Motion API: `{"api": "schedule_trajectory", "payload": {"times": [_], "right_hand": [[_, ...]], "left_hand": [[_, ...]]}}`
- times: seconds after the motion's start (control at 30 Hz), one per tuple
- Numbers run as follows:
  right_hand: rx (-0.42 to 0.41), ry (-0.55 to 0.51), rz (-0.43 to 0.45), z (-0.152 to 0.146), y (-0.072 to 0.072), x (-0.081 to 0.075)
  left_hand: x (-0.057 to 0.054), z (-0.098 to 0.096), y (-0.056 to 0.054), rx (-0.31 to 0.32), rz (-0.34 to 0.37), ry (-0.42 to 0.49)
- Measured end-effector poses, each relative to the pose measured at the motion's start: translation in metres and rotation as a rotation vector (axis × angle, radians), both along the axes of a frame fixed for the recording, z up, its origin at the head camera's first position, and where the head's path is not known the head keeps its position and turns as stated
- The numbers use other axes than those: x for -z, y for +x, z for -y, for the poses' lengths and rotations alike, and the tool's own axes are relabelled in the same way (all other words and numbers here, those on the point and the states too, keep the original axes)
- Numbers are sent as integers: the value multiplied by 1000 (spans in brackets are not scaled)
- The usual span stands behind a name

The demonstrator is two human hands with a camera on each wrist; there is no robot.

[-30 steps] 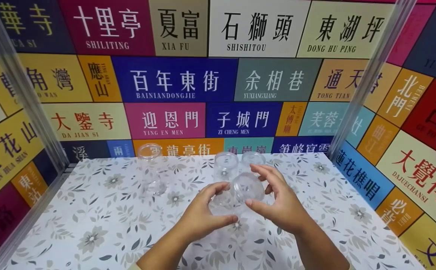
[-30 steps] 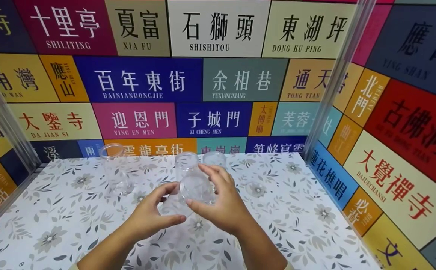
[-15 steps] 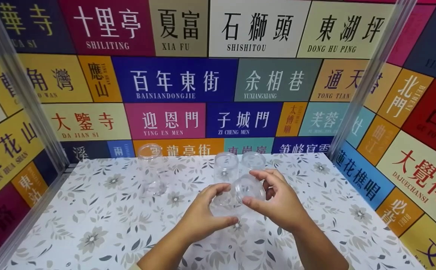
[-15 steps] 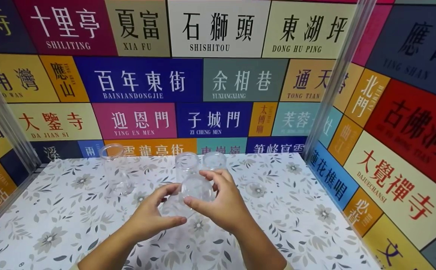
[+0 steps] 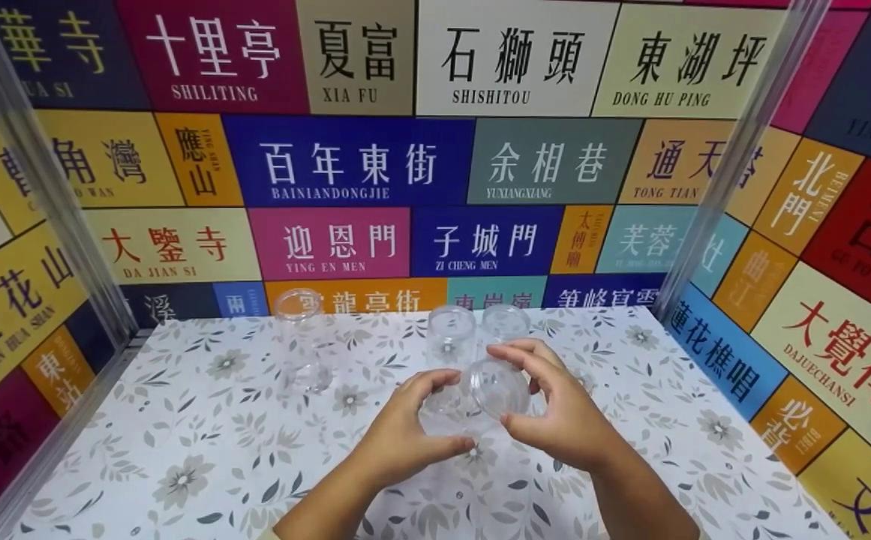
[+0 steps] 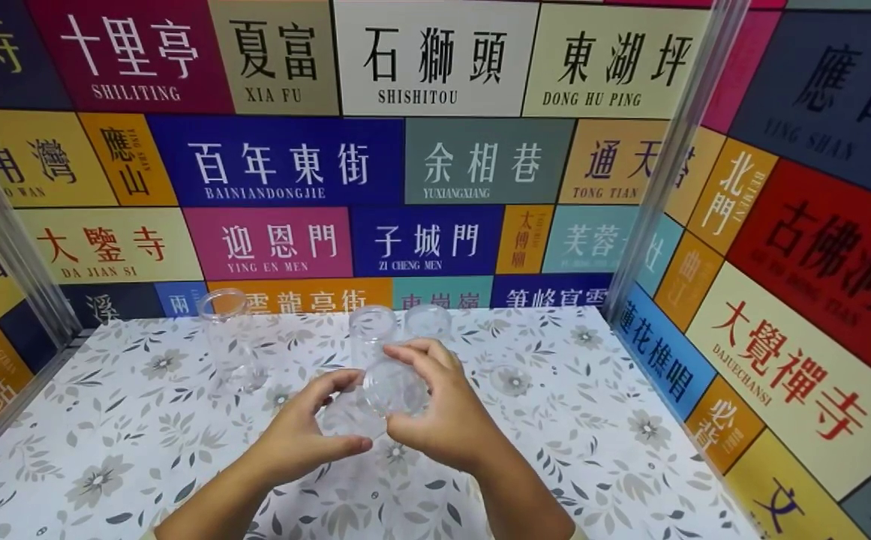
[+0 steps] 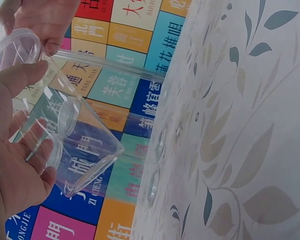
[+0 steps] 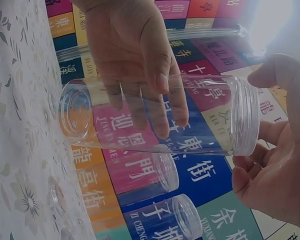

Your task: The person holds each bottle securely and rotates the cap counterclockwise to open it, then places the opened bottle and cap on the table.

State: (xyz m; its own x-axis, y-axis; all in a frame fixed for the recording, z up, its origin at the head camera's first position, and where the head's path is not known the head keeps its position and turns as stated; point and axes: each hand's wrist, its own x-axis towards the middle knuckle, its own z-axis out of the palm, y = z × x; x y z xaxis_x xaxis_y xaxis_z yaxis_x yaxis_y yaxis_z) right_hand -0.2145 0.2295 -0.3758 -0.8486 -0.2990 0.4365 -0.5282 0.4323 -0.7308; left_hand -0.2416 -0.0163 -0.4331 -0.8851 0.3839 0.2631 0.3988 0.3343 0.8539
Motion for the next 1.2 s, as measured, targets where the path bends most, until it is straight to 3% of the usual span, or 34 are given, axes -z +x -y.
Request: {"api": "schedule_trajectory", "payload": {"times": [0.33, 0.47, 0.7, 0.87, 1.2], "right_hand": [[0, -1, 3, 0, 1, 0], [75, -13, 9, 0, 0, -2], [178, 7, 139, 3, -3, -5], [182, -1, 166, 4, -3, -6], [121, -13, 124, 2, -1, -4]], "left_hand": [[2, -1, -1, 2, -7, 15], [3, -1, -1, 4, -14, 28], [3, -1, -1, 1, -13, 41], [2, 0, -1, -3, -11, 32], [2, -1, -1, 4, -4, 31]]}}
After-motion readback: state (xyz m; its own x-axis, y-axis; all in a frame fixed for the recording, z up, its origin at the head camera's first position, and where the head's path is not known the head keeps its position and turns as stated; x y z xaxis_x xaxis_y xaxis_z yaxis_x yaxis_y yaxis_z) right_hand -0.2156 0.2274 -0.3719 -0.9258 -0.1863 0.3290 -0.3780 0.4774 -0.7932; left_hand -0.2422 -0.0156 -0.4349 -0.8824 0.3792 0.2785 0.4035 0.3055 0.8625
